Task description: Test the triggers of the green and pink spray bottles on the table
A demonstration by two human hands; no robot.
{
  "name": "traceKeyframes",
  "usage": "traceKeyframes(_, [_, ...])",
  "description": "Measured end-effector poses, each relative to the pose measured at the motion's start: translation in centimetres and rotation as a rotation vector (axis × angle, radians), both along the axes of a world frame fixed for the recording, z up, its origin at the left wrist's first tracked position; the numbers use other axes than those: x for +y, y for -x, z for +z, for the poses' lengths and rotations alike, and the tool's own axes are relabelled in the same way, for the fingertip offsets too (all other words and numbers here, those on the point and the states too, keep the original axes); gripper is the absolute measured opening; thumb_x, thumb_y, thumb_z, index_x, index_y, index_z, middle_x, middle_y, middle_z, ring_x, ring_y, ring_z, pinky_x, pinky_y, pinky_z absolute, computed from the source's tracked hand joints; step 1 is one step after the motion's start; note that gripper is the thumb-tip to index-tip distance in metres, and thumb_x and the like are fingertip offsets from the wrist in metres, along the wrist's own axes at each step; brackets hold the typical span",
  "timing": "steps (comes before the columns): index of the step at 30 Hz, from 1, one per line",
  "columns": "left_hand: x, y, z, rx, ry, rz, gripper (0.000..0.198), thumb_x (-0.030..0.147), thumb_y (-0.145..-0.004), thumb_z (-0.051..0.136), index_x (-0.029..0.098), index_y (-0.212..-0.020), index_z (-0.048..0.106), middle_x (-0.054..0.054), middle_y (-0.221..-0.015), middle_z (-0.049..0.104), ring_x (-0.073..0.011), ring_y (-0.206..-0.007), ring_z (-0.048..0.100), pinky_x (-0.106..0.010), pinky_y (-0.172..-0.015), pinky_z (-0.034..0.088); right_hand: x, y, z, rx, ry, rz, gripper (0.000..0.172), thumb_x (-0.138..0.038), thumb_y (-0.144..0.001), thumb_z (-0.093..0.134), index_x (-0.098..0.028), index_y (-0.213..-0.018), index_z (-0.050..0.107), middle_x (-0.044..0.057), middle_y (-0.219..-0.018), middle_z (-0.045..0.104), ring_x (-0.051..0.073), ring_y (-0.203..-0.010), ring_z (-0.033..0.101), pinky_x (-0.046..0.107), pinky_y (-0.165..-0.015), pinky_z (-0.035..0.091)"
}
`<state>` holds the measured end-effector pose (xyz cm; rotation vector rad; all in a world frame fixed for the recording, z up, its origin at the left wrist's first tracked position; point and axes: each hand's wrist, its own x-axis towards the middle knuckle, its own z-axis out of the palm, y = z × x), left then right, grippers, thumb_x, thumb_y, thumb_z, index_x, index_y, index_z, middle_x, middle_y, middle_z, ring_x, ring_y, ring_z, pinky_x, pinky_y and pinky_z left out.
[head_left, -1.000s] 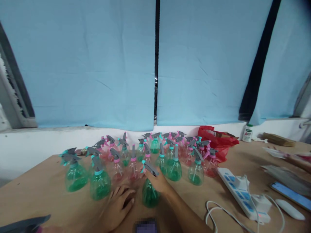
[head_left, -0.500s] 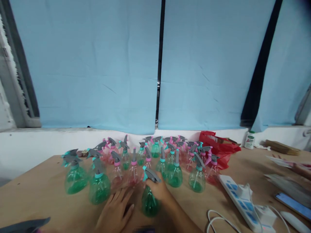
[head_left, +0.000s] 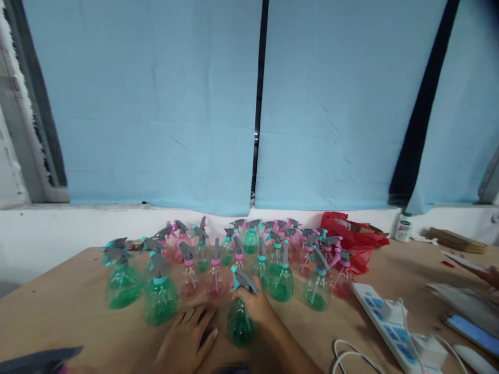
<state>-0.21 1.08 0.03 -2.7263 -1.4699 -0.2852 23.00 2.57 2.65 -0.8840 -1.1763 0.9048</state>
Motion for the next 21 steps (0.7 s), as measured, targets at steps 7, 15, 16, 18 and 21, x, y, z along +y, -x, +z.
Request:
traceKeyframes(7, [-0.2,-0.3,0.4,0.023,0.019,0.004,0.057,0.056,-0.108,0.045,0.027,-0.154,0.063,-0.013,-0.156,0.063,-0.0383,-0.144,0.056,-0.060,-0.120,0.042,-0.1,0.2,0.1,-0.056,-0.024,0.056,0.013,-0.029,-0.071,0.068,-0.024,-0.079,0.077,0.000,-0.074,0.070,0.020,-0.071,0.065,0.033,-0.073,0.054])
traceKeyframes(15, [0.2,0.0,0.1,0.011,0.022,0.006,0.057,0.059,-0.107,0.046,0.030,-0.154,0.063,-0.009,-0.157,0.062,-0.0384,-0.145,0.056,-0.058,-0.121,0.042,0.6,0.7,-0.9,0.041,0.028,-0.189,0.022,-0.025,-0.063,0.069,-0.024,-0.083,0.078,0.003,-0.082,0.075,0.023,-0.077,0.069,0.036,-0.079,0.056])
traceKeyframes(16, [0.3,0.1,0.0,0.000,0.015,0.003,0.057,0.060,-0.107,0.047,0.031,-0.154,0.063,-0.009,-0.157,0.062,-0.0381,-0.145,0.056,-0.058,-0.121,0.043,0.6,0.7,-0.8,0.031,0.021,-0.182,0.020,-0.025,-0.064,0.068,-0.024,-0.081,0.078,0.003,-0.082,0.075,0.023,-0.076,0.068,0.036,-0.078,0.056])
traceKeyframes(18, [0.3,0.1,-0.2,-0.008,0.007,0.005,0.057,0.060,-0.107,0.047,0.032,-0.154,0.063,-0.009,-0.156,0.063,-0.0379,-0.144,0.057,-0.057,-0.121,0.044,0.5,0.7,-0.6,0.004,0.010,-0.142,0.017,-0.025,-0.066,0.070,-0.023,-0.080,0.079,0.003,-0.080,0.074,0.021,-0.072,0.066,0.034,-0.073,0.055])
traceKeyframes(21, [0.1,0.0,-0.1,-0.002,0.005,0.009,0.057,0.059,-0.107,0.047,0.031,-0.154,0.063,-0.010,-0.156,0.063,-0.0379,-0.144,0.057,-0.058,-0.120,0.043,0.1,0.8,-0.1,0.007,0.009,-0.121,0.022,-0.029,-0.067,0.074,-0.024,-0.087,0.081,0.002,-0.075,0.073,0.021,-0.068,0.065,0.032,-0.067,0.055])
